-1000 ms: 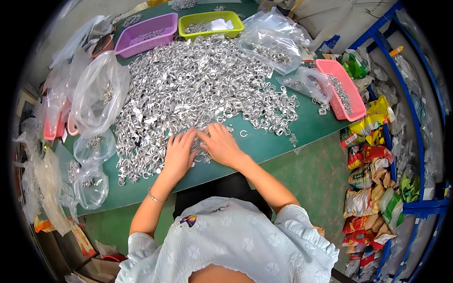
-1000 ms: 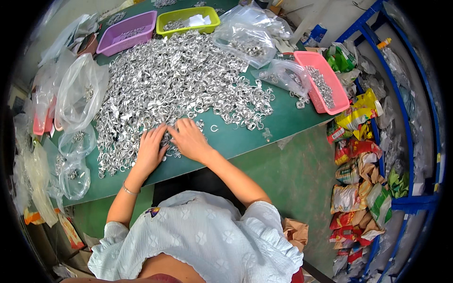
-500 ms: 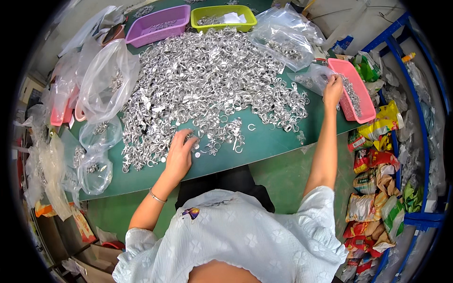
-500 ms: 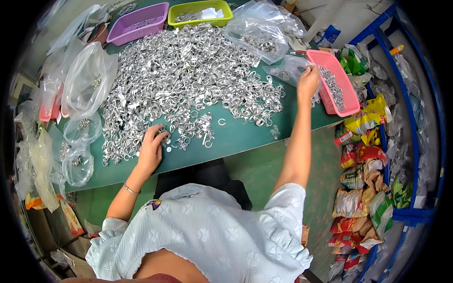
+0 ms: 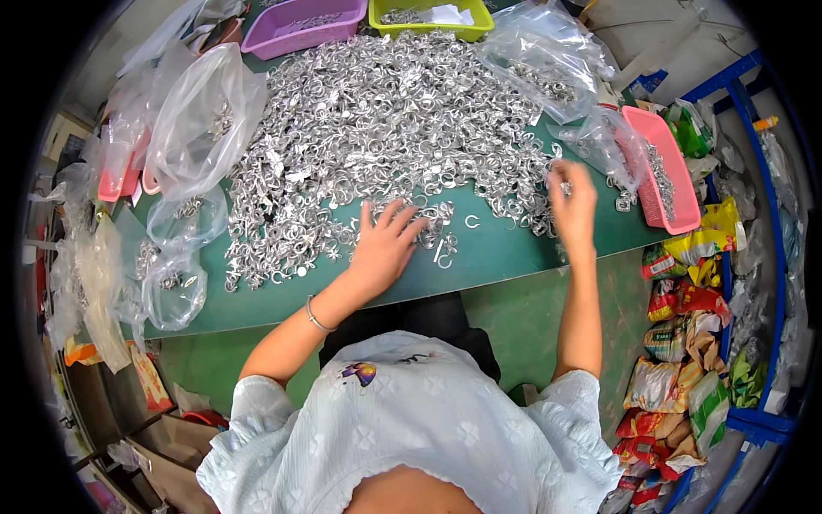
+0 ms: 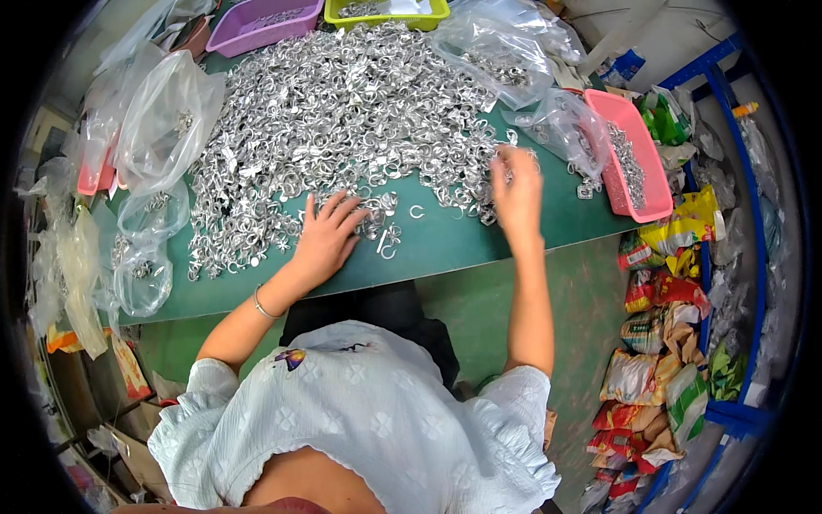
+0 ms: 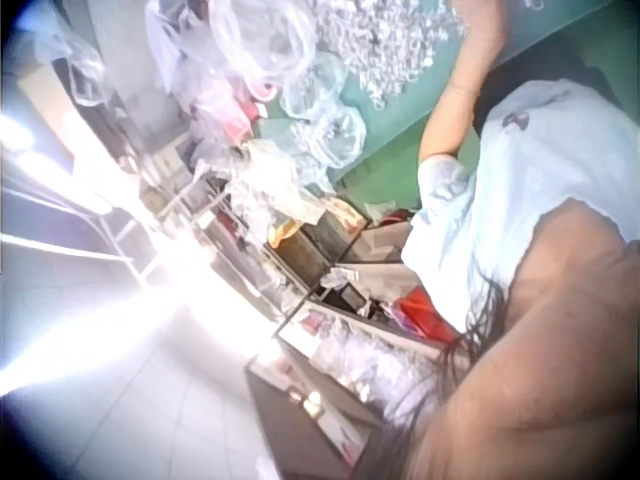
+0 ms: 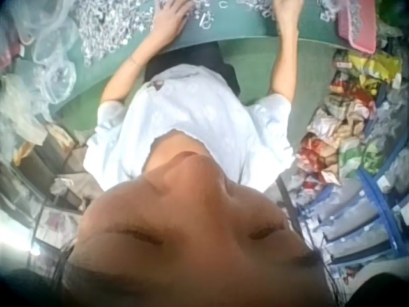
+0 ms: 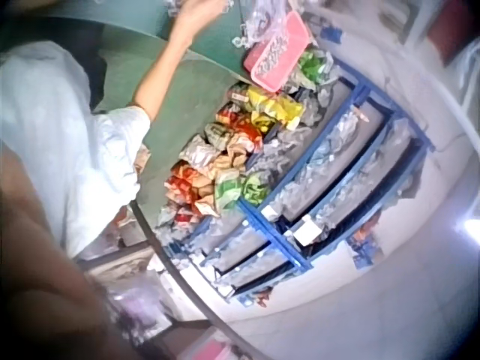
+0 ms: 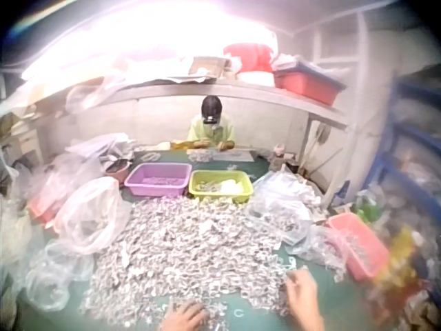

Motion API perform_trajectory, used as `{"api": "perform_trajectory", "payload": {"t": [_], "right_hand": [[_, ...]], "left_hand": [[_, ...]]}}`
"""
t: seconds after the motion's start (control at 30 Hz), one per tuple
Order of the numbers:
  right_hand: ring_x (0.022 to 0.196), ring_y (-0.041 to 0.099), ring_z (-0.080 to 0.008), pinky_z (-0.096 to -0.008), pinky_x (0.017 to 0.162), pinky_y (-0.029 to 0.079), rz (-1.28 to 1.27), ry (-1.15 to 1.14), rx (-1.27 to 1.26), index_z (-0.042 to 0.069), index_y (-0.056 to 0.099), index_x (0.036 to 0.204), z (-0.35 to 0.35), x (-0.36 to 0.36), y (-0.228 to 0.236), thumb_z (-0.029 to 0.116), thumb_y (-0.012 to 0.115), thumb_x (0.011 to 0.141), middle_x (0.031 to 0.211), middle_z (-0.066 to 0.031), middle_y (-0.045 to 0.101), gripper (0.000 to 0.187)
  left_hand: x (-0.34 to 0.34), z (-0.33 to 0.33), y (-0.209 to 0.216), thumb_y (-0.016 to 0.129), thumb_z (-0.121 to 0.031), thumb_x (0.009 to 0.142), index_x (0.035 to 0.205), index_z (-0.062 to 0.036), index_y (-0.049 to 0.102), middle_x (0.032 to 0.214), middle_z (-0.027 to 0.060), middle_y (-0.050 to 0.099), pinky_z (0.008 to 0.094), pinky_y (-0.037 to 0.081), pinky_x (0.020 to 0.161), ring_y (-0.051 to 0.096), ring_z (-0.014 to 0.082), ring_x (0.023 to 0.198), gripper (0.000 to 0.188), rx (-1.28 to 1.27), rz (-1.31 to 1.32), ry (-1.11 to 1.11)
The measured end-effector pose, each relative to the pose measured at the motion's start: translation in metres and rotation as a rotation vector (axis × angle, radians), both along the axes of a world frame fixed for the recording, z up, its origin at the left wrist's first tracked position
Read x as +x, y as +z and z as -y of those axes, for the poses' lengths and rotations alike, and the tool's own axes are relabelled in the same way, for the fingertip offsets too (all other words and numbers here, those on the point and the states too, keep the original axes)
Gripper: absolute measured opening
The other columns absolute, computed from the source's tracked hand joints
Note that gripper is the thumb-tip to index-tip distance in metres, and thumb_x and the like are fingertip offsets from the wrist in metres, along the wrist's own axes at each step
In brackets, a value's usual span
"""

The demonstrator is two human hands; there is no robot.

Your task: The person sorts a large pile of small silver metal hardware pieces on a green table. They pick up individual items, separate them by type, and place them into clear plastic bags or small containers. The person occasionally reaches for more bags from a shelf above the table.

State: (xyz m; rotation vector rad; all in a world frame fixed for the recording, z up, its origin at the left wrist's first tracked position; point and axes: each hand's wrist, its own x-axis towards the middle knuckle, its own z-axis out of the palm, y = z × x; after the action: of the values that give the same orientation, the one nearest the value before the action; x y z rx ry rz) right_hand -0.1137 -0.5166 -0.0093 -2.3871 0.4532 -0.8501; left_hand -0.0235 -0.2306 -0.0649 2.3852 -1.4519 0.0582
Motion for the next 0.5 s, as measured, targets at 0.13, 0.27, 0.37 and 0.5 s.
{"api": "perform_trajectory", "payload": {"t": [0.13, 0.27, 0.37, 0.5], "right_hand": [[0.088, 0.051, -0.0261, -0.0372, 0.078, 0.039, -0.179, 0.209, -0.199, 0.004, 0.062, 0.088, -0.048, 0.007, -0.03, 0.012, 0.067, 0.074, 0.086, -0.0092, 0.057, 0.017], [0.09, 0.047, -0.0254, -0.0373, 0.076, 0.037, -0.234, 0.075, -0.482, 0.007, 0.057, 0.098, -0.068, 0.031, -0.047, 0.014, 0.068, 0.071, 0.095, -0.0073, 0.052, 0.029], [0.089, 0.047, -0.0245, -0.037, 0.074, 0.036, -0.173, 0.089, -0.497, 0.007, 0.055, 0.09, -0.064, 0.032, -0.056, 0.012, 0.068, 0.07, 0.094, -0.0072, 0.051, 0.024], [0.082, 0.049, -0.0261, -0.0373, 0.072, 0.036, -0.065, 0.193, -0.347, 0.007, 0.056, 0.087, -0.06, 0.024, -0.056, 0.006, 0.064, 0.074, 0.083, -0.0055, 0.054, 0.016]], "left_hand": [[0.0, -0.018, 0.006, 0.065, -0.01, 0.074, 0.118, -0.0128, 0.049, 0.119, 0.0066, 0.046, 0.0644, 0.017, 0.1, 0.036, 0.0291, 0.122, 0.047, -0.012, -0.016, 0.084], [0.004, -0.027, 0.006, 0.061, -0.002, 0.07, 0.111, -0.0096, 0.051, 0.113, 0.0076, 0.048, 0.066, 0.017, 0.099, 0.039, 0.0284, 0.118, 0.043, -0.136, -0.022, 0.24], [0.012, -0.039, 0.003, 0.058, 0.003, 0.069, 0.108, -0.0066, 0.051, 0.112, 0.0091, 0.049, 0.0586, 0.018, 0.103, 0.044, 0.0279, 0.113, 0.04, -0.264, -0.059, 0.287], [0.021, -0.043, 0.007, 0.054, 0.005, 0.073, 0.109, -0.0025, 0.052, 0.109, 0.0146, 0.053, 0.0417, 0.038, 0.093, 0.051, 0.0327, 0.104, 0.037, -0.435, -0.167, 0.373]]}}
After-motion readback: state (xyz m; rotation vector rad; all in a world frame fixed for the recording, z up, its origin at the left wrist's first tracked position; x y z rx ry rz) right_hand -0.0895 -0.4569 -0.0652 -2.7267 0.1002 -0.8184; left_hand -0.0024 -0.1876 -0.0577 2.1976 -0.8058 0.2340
